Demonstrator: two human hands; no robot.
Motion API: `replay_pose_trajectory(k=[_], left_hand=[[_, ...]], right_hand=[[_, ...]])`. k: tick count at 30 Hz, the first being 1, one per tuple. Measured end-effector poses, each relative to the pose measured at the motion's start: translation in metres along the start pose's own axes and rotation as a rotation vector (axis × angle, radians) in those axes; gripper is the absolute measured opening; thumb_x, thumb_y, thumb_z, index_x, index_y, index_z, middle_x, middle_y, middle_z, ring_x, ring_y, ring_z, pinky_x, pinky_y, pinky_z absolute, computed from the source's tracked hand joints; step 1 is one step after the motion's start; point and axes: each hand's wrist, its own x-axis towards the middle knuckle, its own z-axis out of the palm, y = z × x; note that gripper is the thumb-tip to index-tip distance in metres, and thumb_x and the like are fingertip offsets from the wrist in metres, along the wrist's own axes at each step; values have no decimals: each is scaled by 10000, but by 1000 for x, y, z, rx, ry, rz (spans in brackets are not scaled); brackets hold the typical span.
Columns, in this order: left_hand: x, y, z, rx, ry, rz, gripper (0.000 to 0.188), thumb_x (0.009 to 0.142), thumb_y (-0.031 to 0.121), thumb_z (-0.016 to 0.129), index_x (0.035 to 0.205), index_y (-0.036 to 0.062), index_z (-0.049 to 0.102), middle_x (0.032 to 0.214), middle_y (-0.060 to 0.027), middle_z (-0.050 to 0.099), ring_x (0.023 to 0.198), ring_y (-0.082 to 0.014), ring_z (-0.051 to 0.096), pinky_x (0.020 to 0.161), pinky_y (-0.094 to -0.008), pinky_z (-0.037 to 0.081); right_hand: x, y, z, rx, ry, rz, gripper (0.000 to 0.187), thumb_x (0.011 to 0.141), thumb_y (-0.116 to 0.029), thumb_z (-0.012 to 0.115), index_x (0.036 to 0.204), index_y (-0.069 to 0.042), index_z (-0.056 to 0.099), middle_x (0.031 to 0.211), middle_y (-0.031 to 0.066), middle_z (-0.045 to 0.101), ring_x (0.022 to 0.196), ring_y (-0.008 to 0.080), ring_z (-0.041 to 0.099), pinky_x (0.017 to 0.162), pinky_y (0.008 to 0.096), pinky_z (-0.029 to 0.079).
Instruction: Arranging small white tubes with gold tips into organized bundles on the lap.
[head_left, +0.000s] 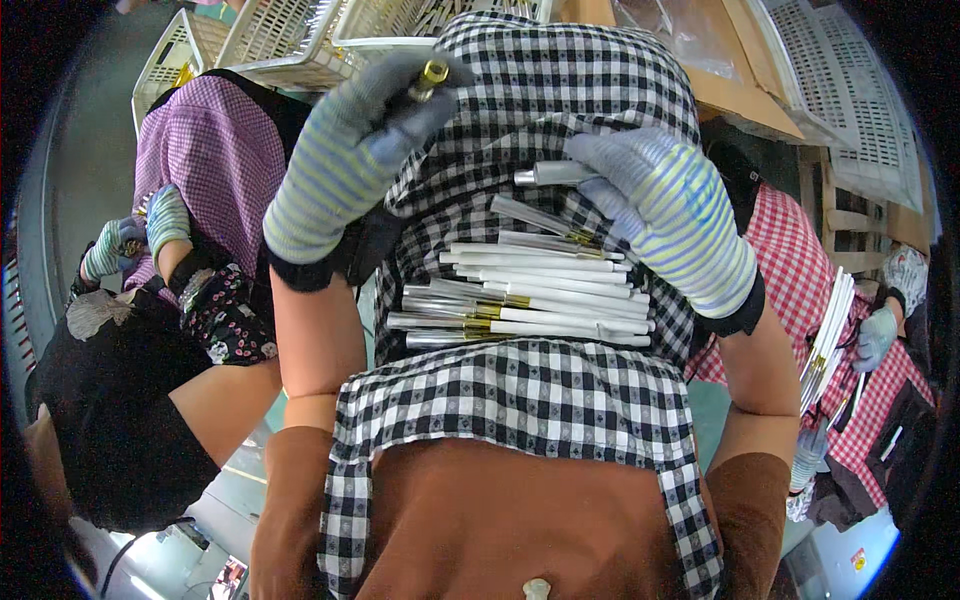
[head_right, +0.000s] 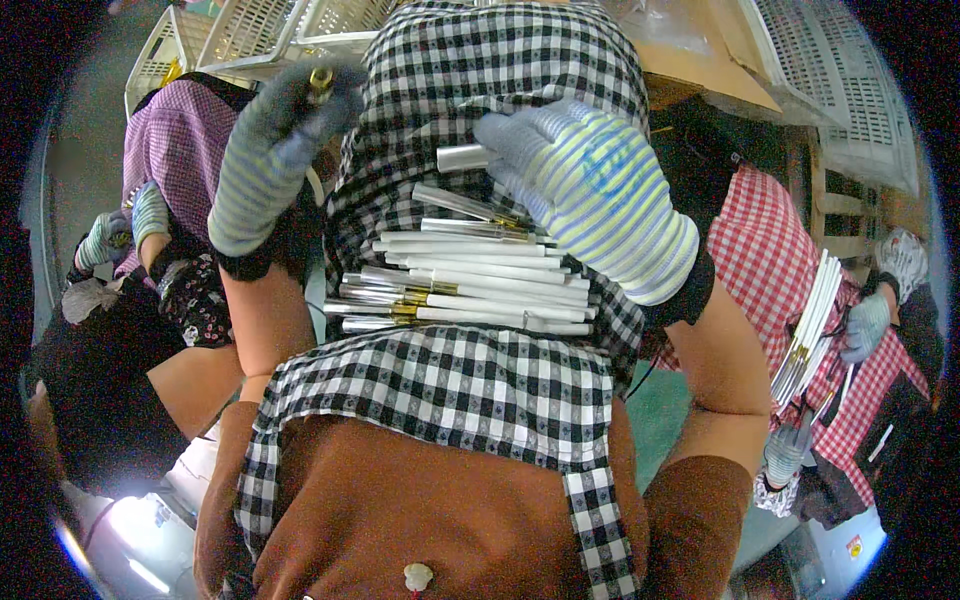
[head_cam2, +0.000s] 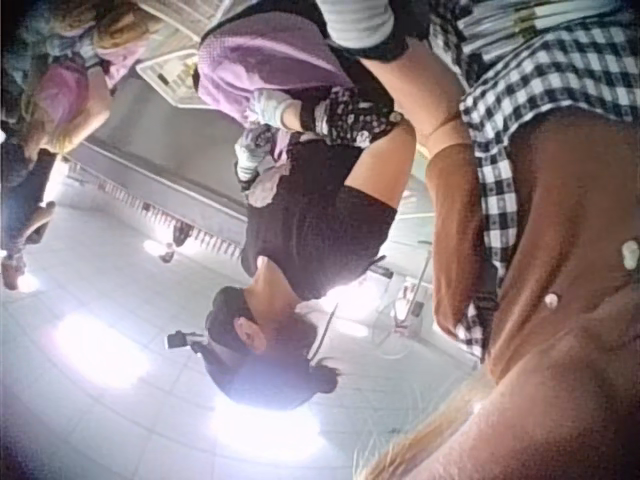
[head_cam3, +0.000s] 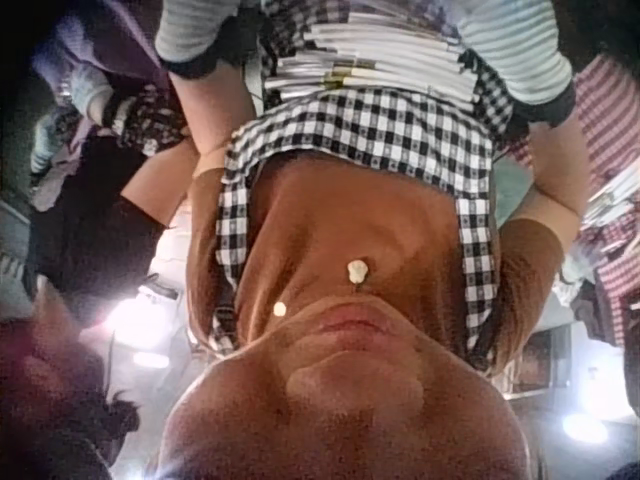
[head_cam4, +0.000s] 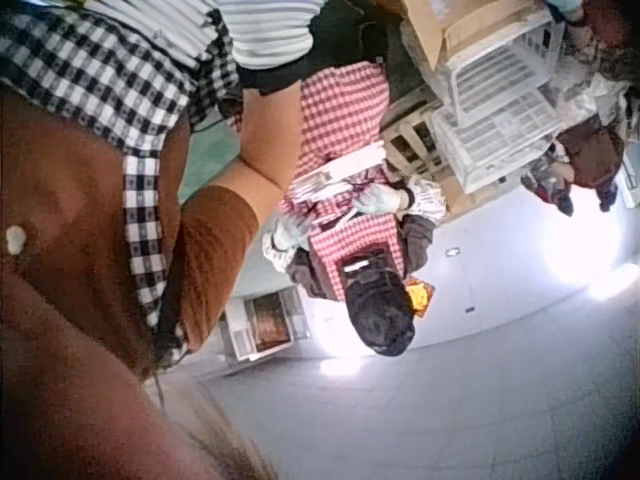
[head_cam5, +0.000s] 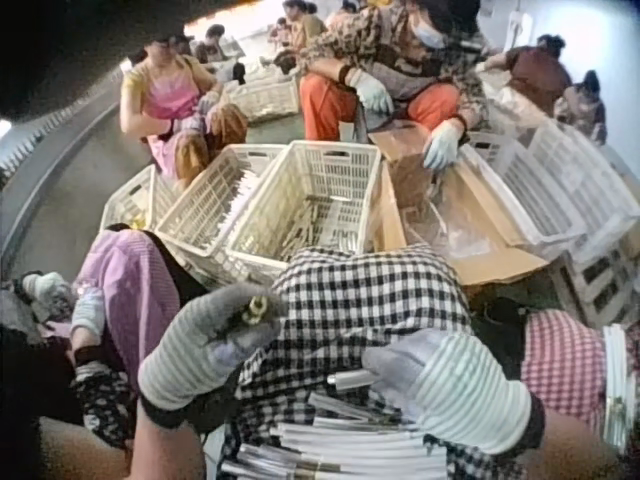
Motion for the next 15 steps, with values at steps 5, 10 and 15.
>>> replay_pose_trajectory(k=[5, 10, 15], left_hand=[[-35, 8, -3, -102, -101, -182, 444, 1022, 323, 707, 1370, 51, 654, 1013, 5, 669, 893, -78, 588, 829, -231, 473], [-55, 12, 7, -15, -138, -134, 373, 1026, 208, 720, 1339, 15, 662, 1135, -32, 743, 973, -109, 652, 895, -303, 545], [-69, 2, 8, 142, -177, -176, 384, 994, 175, 758, 1311, -20, 664, 1100, -122, 760, 1010, -211, 721, 914, -339, 555]], right_hand=[[-3, -9, -7, 249, 23, 183, 215, 947, -158, 736, 1133, -54, 708, 923, 156, 740, 814, 370, 710, 752, 450, 573], [5, -8, -4, -91, 10, -70, 218, 882, -140, 770, 1087, -74, 737, 1022, 121, 738, 948, 322, 704, 835, 427, 575], [-12, -38, 0, -246, 7, -235, 239, 863, -129, 715, 1098, -82, 725, 978, 108, 716, 884, 318, 680, 775, 458, 557]])
